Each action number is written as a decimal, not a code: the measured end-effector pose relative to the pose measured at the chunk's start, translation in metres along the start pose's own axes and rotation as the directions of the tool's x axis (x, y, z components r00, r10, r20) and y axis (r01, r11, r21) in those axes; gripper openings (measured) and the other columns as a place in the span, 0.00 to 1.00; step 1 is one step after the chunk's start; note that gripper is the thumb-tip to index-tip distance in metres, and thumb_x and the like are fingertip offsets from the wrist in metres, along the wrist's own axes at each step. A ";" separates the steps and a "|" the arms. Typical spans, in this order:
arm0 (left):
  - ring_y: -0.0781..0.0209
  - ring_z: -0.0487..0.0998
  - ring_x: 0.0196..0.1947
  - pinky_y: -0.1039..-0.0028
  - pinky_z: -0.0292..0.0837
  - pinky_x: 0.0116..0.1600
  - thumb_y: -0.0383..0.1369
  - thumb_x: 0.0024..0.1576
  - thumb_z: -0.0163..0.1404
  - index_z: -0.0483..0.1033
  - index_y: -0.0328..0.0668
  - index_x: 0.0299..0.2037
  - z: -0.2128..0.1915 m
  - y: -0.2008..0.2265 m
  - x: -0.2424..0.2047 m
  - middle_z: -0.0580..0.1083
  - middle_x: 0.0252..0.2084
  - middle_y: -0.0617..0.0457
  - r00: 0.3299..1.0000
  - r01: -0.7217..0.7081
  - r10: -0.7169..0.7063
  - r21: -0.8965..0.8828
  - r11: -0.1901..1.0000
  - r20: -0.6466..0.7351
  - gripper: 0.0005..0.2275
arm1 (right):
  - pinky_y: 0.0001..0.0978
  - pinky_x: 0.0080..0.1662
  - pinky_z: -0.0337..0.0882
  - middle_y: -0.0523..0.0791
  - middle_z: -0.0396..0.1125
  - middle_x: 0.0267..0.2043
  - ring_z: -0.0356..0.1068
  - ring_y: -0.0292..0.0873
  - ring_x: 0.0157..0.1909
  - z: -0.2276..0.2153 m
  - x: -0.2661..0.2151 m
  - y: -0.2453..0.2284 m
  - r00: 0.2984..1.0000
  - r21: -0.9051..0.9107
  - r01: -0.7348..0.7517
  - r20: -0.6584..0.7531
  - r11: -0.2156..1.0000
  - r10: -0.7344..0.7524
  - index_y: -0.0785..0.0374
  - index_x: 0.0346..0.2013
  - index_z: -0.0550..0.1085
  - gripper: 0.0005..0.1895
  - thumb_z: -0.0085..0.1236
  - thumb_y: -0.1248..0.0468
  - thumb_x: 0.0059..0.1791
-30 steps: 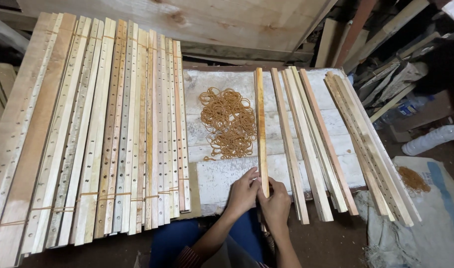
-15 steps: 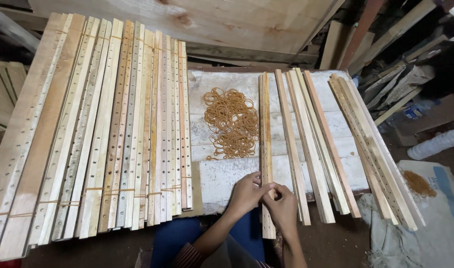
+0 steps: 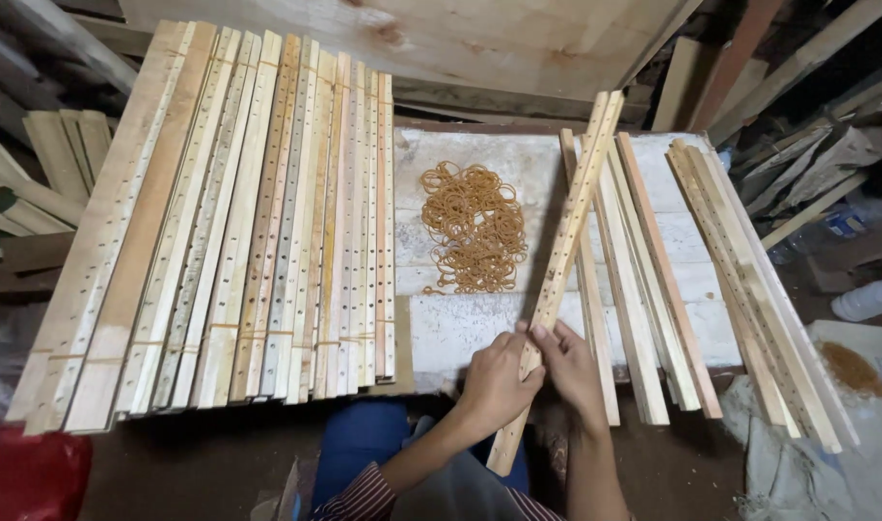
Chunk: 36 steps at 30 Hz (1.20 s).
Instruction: Sorting and inspecting wooden slats with pre-drilled holes in a workshop
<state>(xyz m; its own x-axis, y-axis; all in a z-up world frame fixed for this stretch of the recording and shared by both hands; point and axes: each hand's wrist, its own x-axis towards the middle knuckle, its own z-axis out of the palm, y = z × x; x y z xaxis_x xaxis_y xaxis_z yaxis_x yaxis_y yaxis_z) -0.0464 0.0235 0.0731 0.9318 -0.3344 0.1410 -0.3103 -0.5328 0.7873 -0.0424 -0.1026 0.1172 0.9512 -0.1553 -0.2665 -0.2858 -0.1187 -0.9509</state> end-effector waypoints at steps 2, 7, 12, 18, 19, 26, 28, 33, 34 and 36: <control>0.37 0.77 0.40 0.51 0.73 0.43 0.35 0.58 0.53 0.70 0.29 0.58 -0.011 0.011 -0.010 0.73 0.46 0.38 1.000 -0.026 0.027 0.090 0.996 -0.010 0.21 | 0.37 0.58 0.75 0.52 0.77 0.51 0.77 0.44 0.53 -0.001 0.010 -0.003 1.000 0.142 0.029 -0.015 0.989 -0.027 0.67 0.56 0.75 0.20 0.52 0.61 0.52; 0.41 0.76 0.36 0.50 0.74 0.29 0.31 0.58 0.50 0.70 0.36 0.56 -0.051 0.028 -0.029 0.70 0.42 0.43 0.994 -0.072 0.097 0.353 0.933 -0.051 0.16 | 0.37 0.53 0.77 0.57 0.74 0.50 0.76 0.50 0.46 -0.012 0.037 -0.019 0.995 0.461 0.097 -0.074 0.882 -0.071 0.68 0.61 0.68 0.23 0.54 0.67 0.51; 0.53 0.72 0.36 0.64 0.71 0.23 0.17 0.44 0.54 0.74 0.42 0.53 -0.108 0.045 -0.050 0.74 0.38 0.51 0.961 0.001 0.167 0.603 0.798 -0.222 0.24 | 0.15 0.26 0.75 0.66 0.70 0.53 0.79 0.54 0.47 -0.055 0.052 -0.029 0.968 0.723 0.230 -0.097 0.652 -0.233 0.72 0.63 0.65 0.26 0.56 0.61 0.55; 0.48 0.71 0.58 0.41 0.47 0.74 0.15 0.48 0.50 0.70 0.50 0.64 -0.183 0.046 -0.078 0.74 0.58 0.54 0.931 0.113 0.132 0.612 0.783 -0.340 0.31 | 0.35 0.53 0.82 0.55 0.74 0.56 0.79 0.43 0.51 -0.123 0.057 0.012 0.957 0.757 0.281 -0.173 0.590 -0.233 0.58 0.57 0.77 0.17 0.59 0.54 0.57; 0.48 0.71 0.58 0.41 0.47 0.74 0.15 0.48 0.50 0.70 0.50 0.64 -0.194 0.043 -0.080 0.74 0.58 0.54 0.928 0.131 0.122 0.612 0.780 -0.353 0.31 | 0.35 0.53 0.82 0.55 0.74 0.56 0.79 0.43 0.51 -0.124 0.060 0.020 0.959 0.759 0.268 -0.154 0.593 -0.236 0.58 0.57 0.77 0.17 0.59 0.54 0.57; 0.47 0.69 0.65 0.29 0.42 0.72 0.18 0.47 0.53 0.74 0.52 0.58 -0.258 0.007 -0.084 0.75 0.58 0.54 0.875 0.322 0.055 0.663 0.676 -0.481 0.27 | 0.22 0.43 0.87 0.45 0.72 0.50 0.76 0.32 0.34 -0.051 0.049 -0.002 0.959 0.662 0.261 -0.263 0.703 -0.108 0.51 0.75 0.61 0.40 0.66 0.58 0.50; 0.47 0.70 0.64 0.29 0.42 0.72 0.19 0.48 0.54 0.75 0.51 0.57 -0.271 -0.002 -0.088 0.76 0.56 0.53 0.875 0.325 0.057 0.670 0.667 -0.481 0.25 | 0.18 0.43 0.85 0.35 0.67 0.47 0.68 0.25 0.26 -0.025 0.047 -0.013 0.952 0.620 0.236 -0.302 0.748 -0.050 0.44 0.77 0.61 0.39 0.64 0.59 0.51; 0.54 0.66 0.66 0.33 0.33 0.71 0.18 0.55 0.49 0.74 0.56 0.56 -0.295 -0.024 -0.102 0.75 0.50 0.59 0.845 0.426 -0.031 0.638 0.642 -0.534 0.22 | 0.35 0.50 0.89 0.62 0.60 0.62 0.81 0.49 0.48 -0.003 0.096 0.037 0.966 0.733 0.242 -0.121 0.636 -0.227 0.54 0.76 0.58 0.32 0.58 0.62 0.58; 0.54 0.66 0.66 0.33 0.33 0.71 0.18 0.55 0.49 0.74 0.56 0.56 -0.300 -0.030 -0.105 0.75 0.50 0.59 0.850 0.419 -0.031 0.639 0.645 -0.526 0.22 | 0.35 0.50 0.89 0.62 0.60 0.62 0.81 0.49 0.48 0.008 0.098 0.039 0.966 0.731 0.244 -0.129 0.637 -0.222 0.54 0.76 0.58 0.32 0.58 0.62 0.58; 0.55 0.65 0.66 0.33 0.32 0.73 0.19 0.54 0.50 0.74 0.55 0.56 -0.310 -0.040 -0.108 0.75 0.52 0.60 0.825 0.495 -0.090 0.637 0.590 -0.558 0.22 | 0.35 0.50 0.86 0.57 0.65 0.61 0.78 0.50 0.51 0.029 0.103 0.042 0.962 0.656 0.271 -0.164 0.704 -0.218 0.54 0.73 0.60 0.30 0.57 0.62 0.57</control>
<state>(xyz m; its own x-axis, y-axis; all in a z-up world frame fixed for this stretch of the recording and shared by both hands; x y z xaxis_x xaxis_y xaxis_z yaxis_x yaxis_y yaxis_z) -0.0765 0.3219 0.2121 0.9018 0.2054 0.3802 0.1582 -0.9756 0.1520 0.0473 -0.0956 0.0450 0.9584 -0.2846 -0.0236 0.1330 0.5180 -0.8450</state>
